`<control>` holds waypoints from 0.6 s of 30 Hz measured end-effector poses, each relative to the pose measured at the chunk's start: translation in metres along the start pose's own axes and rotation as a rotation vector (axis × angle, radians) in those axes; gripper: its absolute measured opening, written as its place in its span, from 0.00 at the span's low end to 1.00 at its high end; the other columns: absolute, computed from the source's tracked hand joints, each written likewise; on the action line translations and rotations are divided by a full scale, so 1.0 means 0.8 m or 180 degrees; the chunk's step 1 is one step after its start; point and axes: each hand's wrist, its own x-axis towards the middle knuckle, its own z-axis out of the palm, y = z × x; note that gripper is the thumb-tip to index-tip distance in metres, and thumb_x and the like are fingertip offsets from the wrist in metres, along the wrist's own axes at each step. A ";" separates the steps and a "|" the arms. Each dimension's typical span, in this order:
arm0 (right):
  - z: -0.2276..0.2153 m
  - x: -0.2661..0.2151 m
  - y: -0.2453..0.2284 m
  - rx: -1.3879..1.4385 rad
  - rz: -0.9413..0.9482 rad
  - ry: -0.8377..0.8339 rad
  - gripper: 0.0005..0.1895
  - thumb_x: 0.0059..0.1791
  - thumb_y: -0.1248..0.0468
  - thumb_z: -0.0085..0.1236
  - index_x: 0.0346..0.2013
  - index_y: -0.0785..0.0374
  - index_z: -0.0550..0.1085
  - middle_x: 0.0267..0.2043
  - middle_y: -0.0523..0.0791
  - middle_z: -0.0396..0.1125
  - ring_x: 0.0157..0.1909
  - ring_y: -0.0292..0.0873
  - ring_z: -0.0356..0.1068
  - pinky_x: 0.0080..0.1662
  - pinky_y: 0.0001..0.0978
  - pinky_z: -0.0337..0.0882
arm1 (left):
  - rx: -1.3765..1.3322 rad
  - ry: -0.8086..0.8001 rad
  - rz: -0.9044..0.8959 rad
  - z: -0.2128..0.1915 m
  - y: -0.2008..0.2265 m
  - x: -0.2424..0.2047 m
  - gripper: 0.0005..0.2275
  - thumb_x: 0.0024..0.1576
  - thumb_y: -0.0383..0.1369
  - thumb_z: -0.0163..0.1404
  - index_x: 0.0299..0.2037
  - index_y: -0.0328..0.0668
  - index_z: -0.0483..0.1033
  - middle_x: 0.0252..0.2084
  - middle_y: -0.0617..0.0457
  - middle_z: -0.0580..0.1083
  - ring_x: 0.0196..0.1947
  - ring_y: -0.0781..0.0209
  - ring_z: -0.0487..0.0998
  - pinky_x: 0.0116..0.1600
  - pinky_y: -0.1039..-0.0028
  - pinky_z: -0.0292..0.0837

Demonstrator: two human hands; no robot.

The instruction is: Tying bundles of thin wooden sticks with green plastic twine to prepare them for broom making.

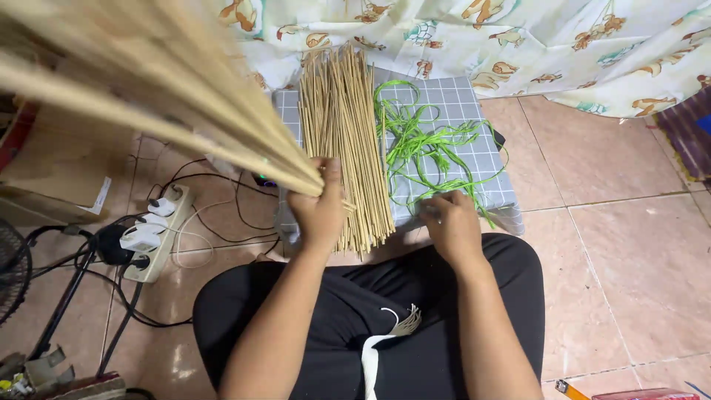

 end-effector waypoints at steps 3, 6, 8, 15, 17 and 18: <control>-0.010 -0.001 -0.012 -0.0074 -0.0086 -0.0014 0.04 0.46 0.62 0.68 0.36 0.52 0.83 0.40 0.44 0.72 0.48 0.51 0.73 0.50 0.41 0.73 | 0.0224 -0.0136 -0.0014 0.003 -0.010 -0.003 0.08 0.61 0.35 0.57 0.40 0.37 0.77 0.17 0.50 0.75 0.14 0.66 0.70 0.25 0.75 0.66; -0.010 0.003 -0.010 0.0315 0.0152 -0.0337 0.09 0.52 0.54 0.61 0.41 0.52 0.82 0.43 0.45 0.73 0.51 0.53 0.73 0.51 0.45 0.73 | 0.0241 -0.0063 0.0030 0.005 -0.001 -0.001 0.07 0.63 0.34 0.54 0.38 0.40 0.77 0.17 0.50 0.75 0.14 0.67 0.67 0.24 0.76 0.63; -0.006 0.000 -0.005 0.0189 -0.0118 -0.0282 0.09 0.47 0.55 0.65 0.40 0.52 0.82 0.42 0.45 0.72 0.49 0.53 0.73 0.50 0.45 0.73 | 0.0163 0.0015 -0.0051 0.003 -0.001 -0.003 0.08 0.63 0.35 0.54 0.38 0.38 0.77 0.15 0.50 0.73 0.13 0.66 0.67 0.24 0.76 0.63; -0.040 0.003 -0.028 0.1807 0.0514 0.0689 0.08 0.55 0.65 0.58 0.47 0.61 0.81 0.27 0.51 0.73 0.30 0.47 0.72 0.40 0.41 0.71 | 0.0480 0.0097 0.0422 -0.011 0.003 0.001 0.06 0.62 0.32 0.56 0.43 0.39 0.81 0.23 0.44 0.74 0.24 0.58 0.74 0.35 0.65 0.71; -0.067 0.010 -0.031 0.1931 0.0345 0.0978 0.07 0.55 0.66 0.61 0.46 0.59 0.81 0.31 0.50 0.74 0.33 0.42 0.72 0.42 0.37 0.72 | 0.0321 -0.0154 0.0279 -0.013 0.032 0.005 0.06 0.60 0.32 0.58 0.43 0.41 0.81 0.21 0.49 0.73 0.22 0.63 0.72 0.33 0.70 0.70; -0.081 0.013 -0.032 0.2052 0.0191 0.1280 0.06 0.55 0.67 0.64 0.46 0.58 0.82 0.36 0.49 0.75 0.37 0.38 0.72 0.44 0.33 0.72 | 0.0161 -0.0426 0.0137 -0.013 0.046 0.006 0.06 0.58 0.33 0.60 0.43 0.43 0.81 0.18 0.54 0.72 0.20 0.68 0.70 0.31 0.76 0.69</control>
